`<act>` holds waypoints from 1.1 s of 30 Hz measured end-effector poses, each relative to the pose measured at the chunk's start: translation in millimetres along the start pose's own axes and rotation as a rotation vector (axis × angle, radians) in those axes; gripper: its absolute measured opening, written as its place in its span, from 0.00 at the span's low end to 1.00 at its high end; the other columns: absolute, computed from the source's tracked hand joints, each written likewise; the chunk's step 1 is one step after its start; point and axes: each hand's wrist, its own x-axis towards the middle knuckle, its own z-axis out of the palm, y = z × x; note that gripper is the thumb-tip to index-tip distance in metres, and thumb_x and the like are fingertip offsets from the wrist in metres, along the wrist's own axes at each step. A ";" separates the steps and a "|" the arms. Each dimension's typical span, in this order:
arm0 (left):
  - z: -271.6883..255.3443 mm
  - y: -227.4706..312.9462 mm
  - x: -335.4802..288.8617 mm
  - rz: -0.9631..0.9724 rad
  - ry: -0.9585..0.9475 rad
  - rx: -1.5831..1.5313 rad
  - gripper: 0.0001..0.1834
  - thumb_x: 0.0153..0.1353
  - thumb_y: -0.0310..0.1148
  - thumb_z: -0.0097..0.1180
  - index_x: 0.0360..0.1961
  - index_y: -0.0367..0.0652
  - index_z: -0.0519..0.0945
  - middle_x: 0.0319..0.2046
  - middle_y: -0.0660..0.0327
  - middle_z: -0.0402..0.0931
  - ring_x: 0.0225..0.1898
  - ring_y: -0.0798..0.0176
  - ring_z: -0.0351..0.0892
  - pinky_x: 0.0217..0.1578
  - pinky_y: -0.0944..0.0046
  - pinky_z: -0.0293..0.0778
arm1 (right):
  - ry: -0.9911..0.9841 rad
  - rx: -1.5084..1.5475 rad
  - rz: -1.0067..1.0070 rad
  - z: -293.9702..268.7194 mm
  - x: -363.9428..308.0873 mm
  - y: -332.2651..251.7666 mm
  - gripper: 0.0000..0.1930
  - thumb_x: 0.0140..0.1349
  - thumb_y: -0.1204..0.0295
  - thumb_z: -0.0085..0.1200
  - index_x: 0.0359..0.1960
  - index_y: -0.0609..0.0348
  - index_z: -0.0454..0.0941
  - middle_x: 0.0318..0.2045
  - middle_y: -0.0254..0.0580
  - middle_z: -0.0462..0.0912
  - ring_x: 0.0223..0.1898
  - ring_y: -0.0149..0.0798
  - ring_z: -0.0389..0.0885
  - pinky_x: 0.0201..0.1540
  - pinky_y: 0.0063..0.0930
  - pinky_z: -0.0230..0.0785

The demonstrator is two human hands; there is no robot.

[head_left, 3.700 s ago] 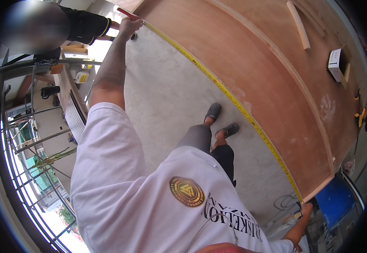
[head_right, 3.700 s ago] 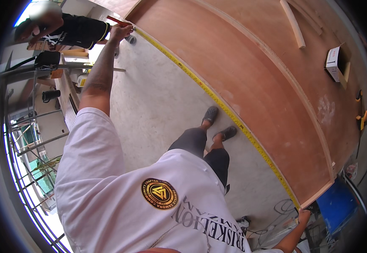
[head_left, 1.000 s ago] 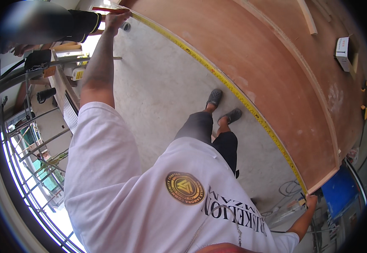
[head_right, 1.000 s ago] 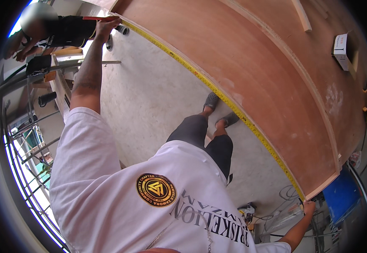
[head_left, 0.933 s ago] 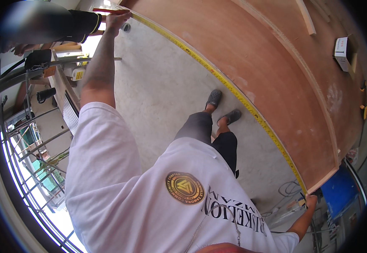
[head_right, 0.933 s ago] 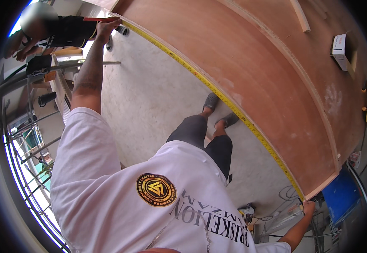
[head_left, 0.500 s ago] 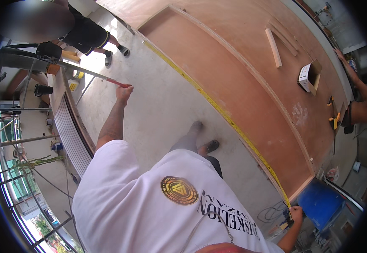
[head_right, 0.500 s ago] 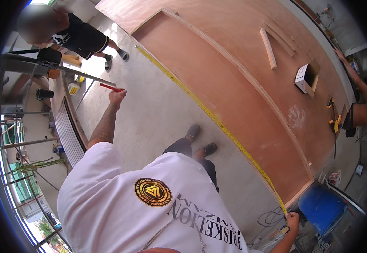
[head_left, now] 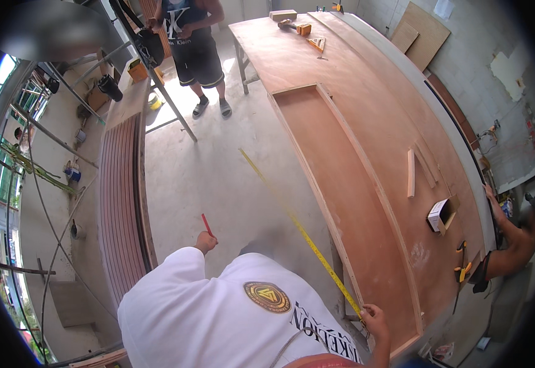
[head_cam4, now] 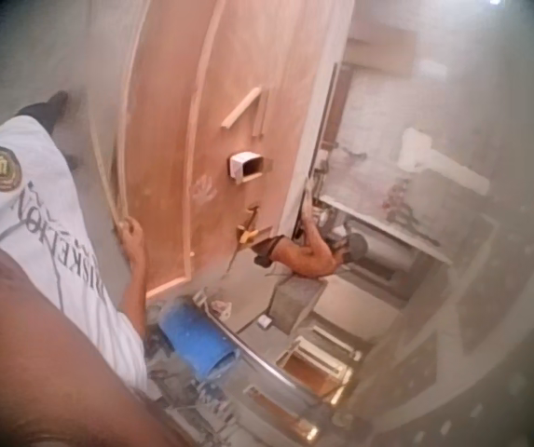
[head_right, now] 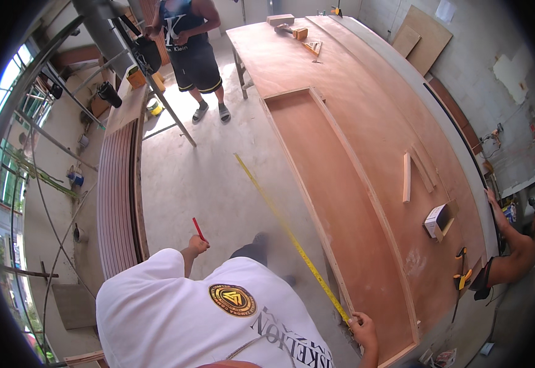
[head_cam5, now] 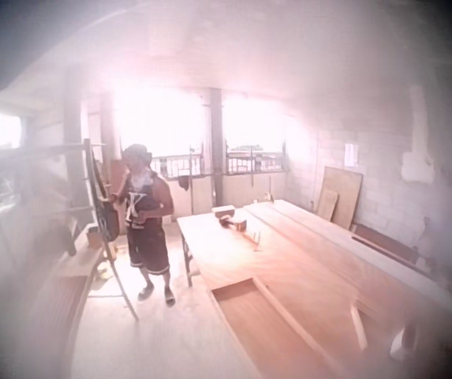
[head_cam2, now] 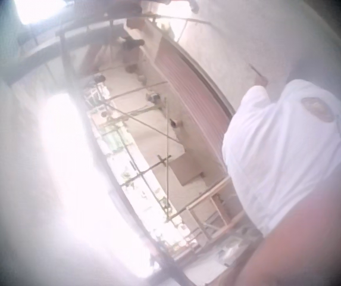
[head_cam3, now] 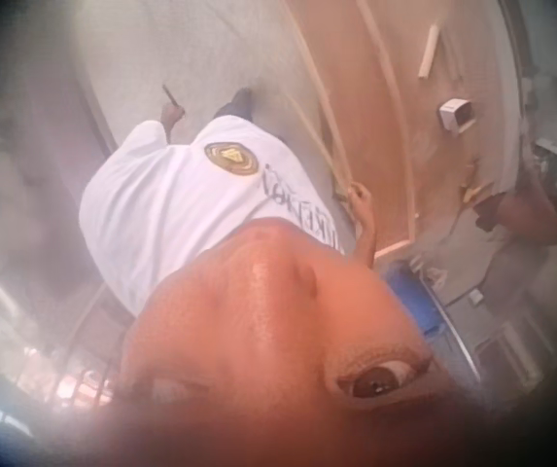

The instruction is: The person measures a wooden frame and a large plywood sheet using a tape measure and marks cut lines with a red pencil. They also use a speed square to draw straight lines on the plywood.

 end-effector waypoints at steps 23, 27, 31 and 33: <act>-234.6 72.2 354.6 0.061 -0.199 0.040 0.10 0.47 0.33 0.71 0.31 0.40 0.87 0.33 0.52 0.88 0.38 0.53 0.88 0.44 0.57 0.81 | -0.019 0.590 -0.288 321.0 276.5 -369.7 0.36 0.54 0.79 0.52 0.69 0.64 0.65 0.37 0.45 0.83 0.34 0.30 0.80 0.39 0.22 0.72; -245.7 119.5 417.0 0.093 -0.206 0.016 0.10 0.48 0.34 0.69 0.31 0.40 0.87 0.33 0.52 0.87 0.39 0.53 0.87 0.44 0.57 0.81 | -0.013 0.662 -0.356 315.9 326.5 -470.7 0.38 0.55 0.78 0.51 0.72 0.63 0.60 0.38 0.45 0.84 0.34 0.29 0.80 0.39 0.21 0.72; -245.2 197.5 485.2 0.154 -0.175 -0.036 0.11 0.48 0.34 0.68 0.31 0.39 0.87 0.32 0.51 0.87 0.39 0.51 0.87 0.44 0.56 0.80 | -0.037 0.738 -0.442 307.1 409.8 -566.9 0.39 0.56 0.78 0.51 0.74 0.61 0.58 0.41 0.47 0.85 0.37 0.30 0.81 0.42 0.23 0.75; -249.0 240.5 509.5 0.195 -0.155 -0.012 0.11 0.48 0.34 0.67 0.32 0.38 0.87 0.32 0.51 0.87 0.39 0.51 0.87 0.44 0.56 0.80 | -0.050 0.792 -0.488 298.6 447.2 -613.2 0.41 0.56 0.77 0.52 0.76 0.59 0.55 0.42 0.47 0.84 0.38 0.31 0.82 0.43 0.24 0.76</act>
